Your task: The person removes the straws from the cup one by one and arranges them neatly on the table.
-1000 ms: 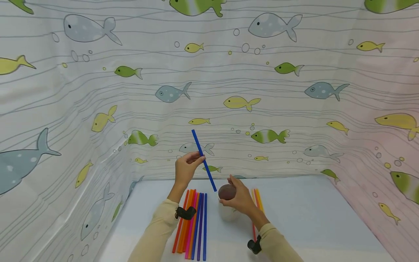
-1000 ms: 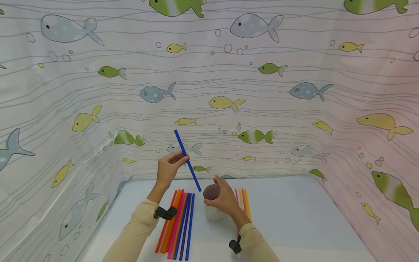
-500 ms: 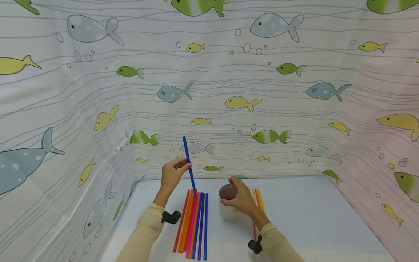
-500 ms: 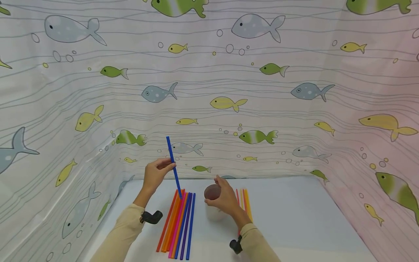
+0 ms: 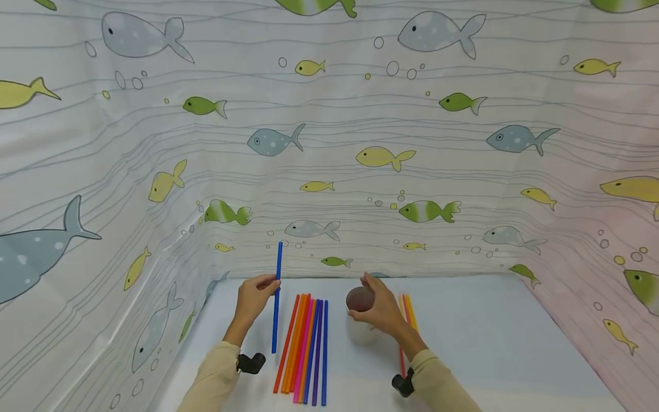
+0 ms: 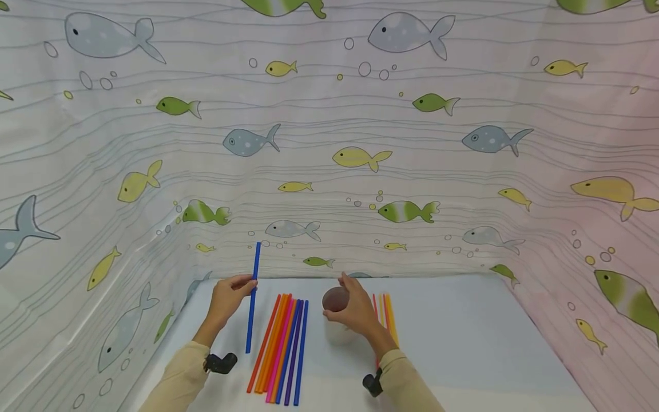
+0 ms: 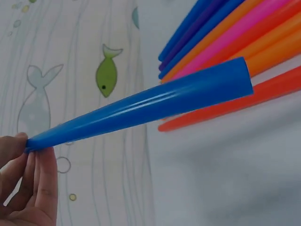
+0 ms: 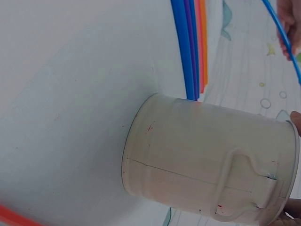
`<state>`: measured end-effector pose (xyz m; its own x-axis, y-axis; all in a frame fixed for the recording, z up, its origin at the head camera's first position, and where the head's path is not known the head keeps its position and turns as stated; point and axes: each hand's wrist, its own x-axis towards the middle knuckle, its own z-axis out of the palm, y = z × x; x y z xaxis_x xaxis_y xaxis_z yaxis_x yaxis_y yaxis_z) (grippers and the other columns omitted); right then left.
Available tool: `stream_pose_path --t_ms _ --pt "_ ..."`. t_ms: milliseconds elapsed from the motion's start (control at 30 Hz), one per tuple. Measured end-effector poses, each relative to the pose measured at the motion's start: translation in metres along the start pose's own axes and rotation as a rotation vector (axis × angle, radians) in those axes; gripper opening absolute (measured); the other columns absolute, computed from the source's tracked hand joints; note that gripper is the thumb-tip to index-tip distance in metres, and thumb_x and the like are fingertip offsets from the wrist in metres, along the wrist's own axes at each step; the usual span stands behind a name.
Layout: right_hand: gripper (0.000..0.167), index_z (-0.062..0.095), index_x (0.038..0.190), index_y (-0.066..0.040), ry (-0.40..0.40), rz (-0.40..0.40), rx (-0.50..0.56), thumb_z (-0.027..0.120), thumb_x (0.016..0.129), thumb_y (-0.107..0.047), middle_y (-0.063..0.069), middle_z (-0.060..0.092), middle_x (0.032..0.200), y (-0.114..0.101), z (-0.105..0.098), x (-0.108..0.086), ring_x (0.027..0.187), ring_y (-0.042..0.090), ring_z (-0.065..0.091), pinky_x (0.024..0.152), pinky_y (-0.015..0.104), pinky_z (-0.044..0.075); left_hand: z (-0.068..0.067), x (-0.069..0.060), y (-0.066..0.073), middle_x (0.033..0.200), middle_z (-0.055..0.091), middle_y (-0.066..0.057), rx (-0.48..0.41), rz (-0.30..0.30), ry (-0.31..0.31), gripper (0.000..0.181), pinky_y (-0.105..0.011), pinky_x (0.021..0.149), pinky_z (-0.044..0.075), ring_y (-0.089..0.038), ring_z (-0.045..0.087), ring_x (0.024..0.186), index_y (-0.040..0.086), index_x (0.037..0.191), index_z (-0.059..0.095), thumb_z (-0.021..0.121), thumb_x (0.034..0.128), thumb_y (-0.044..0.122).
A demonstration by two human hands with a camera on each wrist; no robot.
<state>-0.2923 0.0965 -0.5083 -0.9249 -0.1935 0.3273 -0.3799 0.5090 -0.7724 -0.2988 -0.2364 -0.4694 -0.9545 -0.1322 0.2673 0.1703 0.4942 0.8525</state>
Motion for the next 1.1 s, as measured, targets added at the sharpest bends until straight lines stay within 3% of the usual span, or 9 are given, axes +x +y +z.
stream_pose_path --t_ms 233,400,567,1100 --pt "0.102 0.036 0.15 -0.009 0.012 -0.01 0.008 0.091 0.067 -0.028 0.003 0.053 0.137 -0.001 -0.001 0.002 0.121 0.023 0.052 0.097 0.048 0.049 0.006 -0.008 -0.025 0.093 0.073 -0.01 0.05 -0.052 -0.018 0.03 -0.04 0.082 0.057 -0.021 0.072 0.08 0.002 0.112 0.072 0.073 0.0894 0.021" --pt "0.103 0.036 0.15 -0.009 0.009 0.001 0.003 0.091 0.066 -0.033 0.002 0.053 0.137 -0.001 0.0 0.0 0.121 0.022 0.052 0.098 0.048 0.048 0.013 -0.02 -0.041 0.091 0.073 -0.012 0.052 -0.066 -0.039 0.028 -0.036 0.076 0.059 -0.022 0.072 0.076 -0.002 0.11 0.072 0.074 0.0878 0.016" --pt "0.101 0.036 0.15 -0.009 0.01 -0.003 0.013 0.091 0.067 -0.028 0.002 0.053 0.137 0.0 0.001 0.0 0.122 0.022 0.052 0.098 0.048 0.048 0.018 -0.027 -0.054 0.091 0.073 -0.013 0.053 -0.092 -0.065 0.028 -0.033 0.071 0.059 -0.021 0.071 0.074 -0.003 0.108 0.072 0.075 0.0873 0.015" --pt "0.102 0.036 0.15 -0.01 0.009 0.001 -0.01 0.09 0.067 -0.029 0.003 0.053 0.136 0.001 0.001 0.0 0.12 0.023 0.052 0.098 0.048 0.048 0.028 -0.036 -0.072 0.09 0.072 -0.012 0.085 -0.141 -0.109 0.025 -0.033 0.07 0.059 -0.02 0.069 0.079 -0.006 0.103 0.072 0.074 0.087 0.013"
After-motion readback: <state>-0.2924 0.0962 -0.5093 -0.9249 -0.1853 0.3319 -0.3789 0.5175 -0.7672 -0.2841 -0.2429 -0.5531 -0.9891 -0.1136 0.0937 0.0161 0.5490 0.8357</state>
